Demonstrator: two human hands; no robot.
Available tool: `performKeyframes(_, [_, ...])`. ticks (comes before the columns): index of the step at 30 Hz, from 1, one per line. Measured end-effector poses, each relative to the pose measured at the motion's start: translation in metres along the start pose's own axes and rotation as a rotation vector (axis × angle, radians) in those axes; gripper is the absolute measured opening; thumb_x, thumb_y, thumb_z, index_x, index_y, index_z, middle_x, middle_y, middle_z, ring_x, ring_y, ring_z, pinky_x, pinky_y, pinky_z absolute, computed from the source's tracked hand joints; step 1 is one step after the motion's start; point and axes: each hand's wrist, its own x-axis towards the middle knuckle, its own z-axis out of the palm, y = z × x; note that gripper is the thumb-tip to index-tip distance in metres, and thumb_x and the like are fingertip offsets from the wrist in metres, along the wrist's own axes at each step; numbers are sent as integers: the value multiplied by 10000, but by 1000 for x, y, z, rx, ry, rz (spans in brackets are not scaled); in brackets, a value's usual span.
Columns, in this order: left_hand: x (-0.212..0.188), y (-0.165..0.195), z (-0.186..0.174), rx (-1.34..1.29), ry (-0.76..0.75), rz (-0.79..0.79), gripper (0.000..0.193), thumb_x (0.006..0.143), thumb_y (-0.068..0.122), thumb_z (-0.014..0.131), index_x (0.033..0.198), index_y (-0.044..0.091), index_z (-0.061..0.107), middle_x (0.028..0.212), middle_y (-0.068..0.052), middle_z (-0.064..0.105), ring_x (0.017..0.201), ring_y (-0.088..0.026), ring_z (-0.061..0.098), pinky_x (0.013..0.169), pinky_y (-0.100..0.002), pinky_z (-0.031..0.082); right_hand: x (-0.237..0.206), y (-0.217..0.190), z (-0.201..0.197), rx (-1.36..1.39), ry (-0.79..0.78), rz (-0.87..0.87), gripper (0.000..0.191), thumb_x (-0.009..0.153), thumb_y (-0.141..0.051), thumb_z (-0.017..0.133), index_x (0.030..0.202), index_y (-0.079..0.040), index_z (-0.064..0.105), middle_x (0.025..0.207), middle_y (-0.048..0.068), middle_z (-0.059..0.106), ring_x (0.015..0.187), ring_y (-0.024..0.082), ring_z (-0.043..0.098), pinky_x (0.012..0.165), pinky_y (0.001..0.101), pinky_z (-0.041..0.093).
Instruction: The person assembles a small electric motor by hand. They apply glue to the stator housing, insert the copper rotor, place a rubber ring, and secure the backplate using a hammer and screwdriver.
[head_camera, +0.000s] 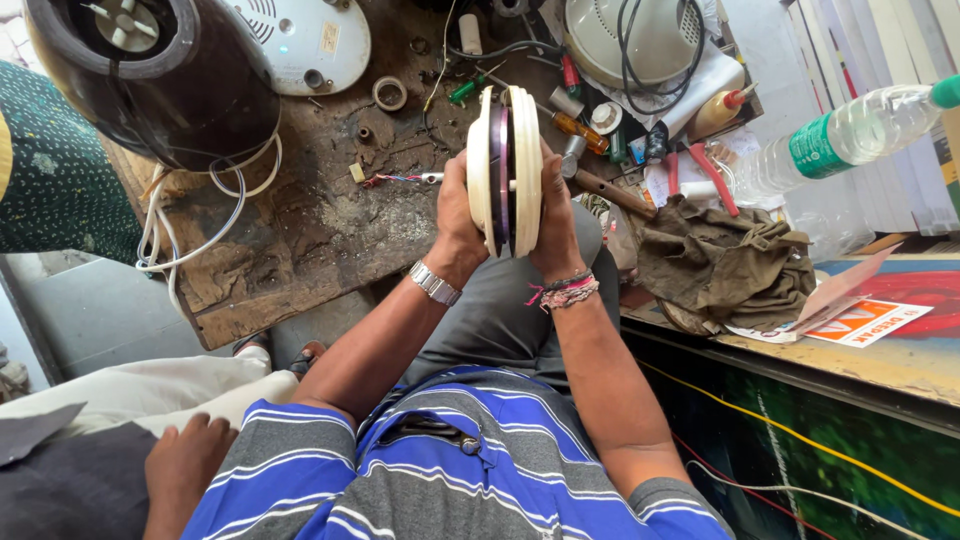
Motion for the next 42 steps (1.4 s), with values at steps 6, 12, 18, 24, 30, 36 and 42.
performKeyframes(6, [-11,2,24,62,8,14,414,1063,335,450,1280,11,589,1031,-85,690,828,-149,696,711,-307,613,-3,13,-20,110,92,45,708,1057,-556,522,1583,-94,417,1346,55,612,1165,129,609,973,301,529])
performKeyframes(12, [-14,-3,34,195,85,45,527,1054,353,437,1463,21,448,1171,-150,634,921,-200,669,785,-356,607,-2,22,-45,366,80,177,584,1090,-541,490,1410,-60,575,1225,72,682,1082,178,676,921,330,579])
performKeyframes(18, [-9,-11,30,248,77,109,535,1046,373,410,1455,30,435,1298,-162,602,1134,-217,638,979,-371,544,-1,21,-51,385,134,202,618,1050,-558,450,1462,-104,525,1310,59,658,1166,162,659,984,326,569])
performKeyframes(24, [-9,-17,23,416,43,237,522,1058,319,426,1477,7,431,1350,-175,578,1225,-228,572,1071,-374,465,-7,22,-54,423,86,215,619,1096,-548,378,1492,-89,504,1396,81,625,1277,197,607,1101,345,502])
performKeyframes(30, [-15,-10,29,435,-101,340,557,1050,251,415,1544,-6,398,1515,-160,510,1393,-244,501,1186,-354,390,-9,25,-57,468,88,226,616,1075,-550,348,1499,-125,485,1426,57,608,1303,194,588,1130,351,470])
performKeyframes(36, [-22,3,37,368,-231,310,566,1128,376,387,1568,20,382,1510,-165,512,1397,-243,508,1204,-378,408,-8,20,-47,277,89,243,685,1087,-620,434,1494,-75,516,1327,77,625,1196,180,613,1017,335,521])
performKeyframes(42, [-23,13,34,400,-279,333,562,1135,421,352,1572,68,372,1521,-150,503,1391,-241,524,1198,-392,439,-6,-3,-19,47,59,278,858,986,-724,463,1513,-48,491,1347,98,618,1223,184,607,1007,331,536])
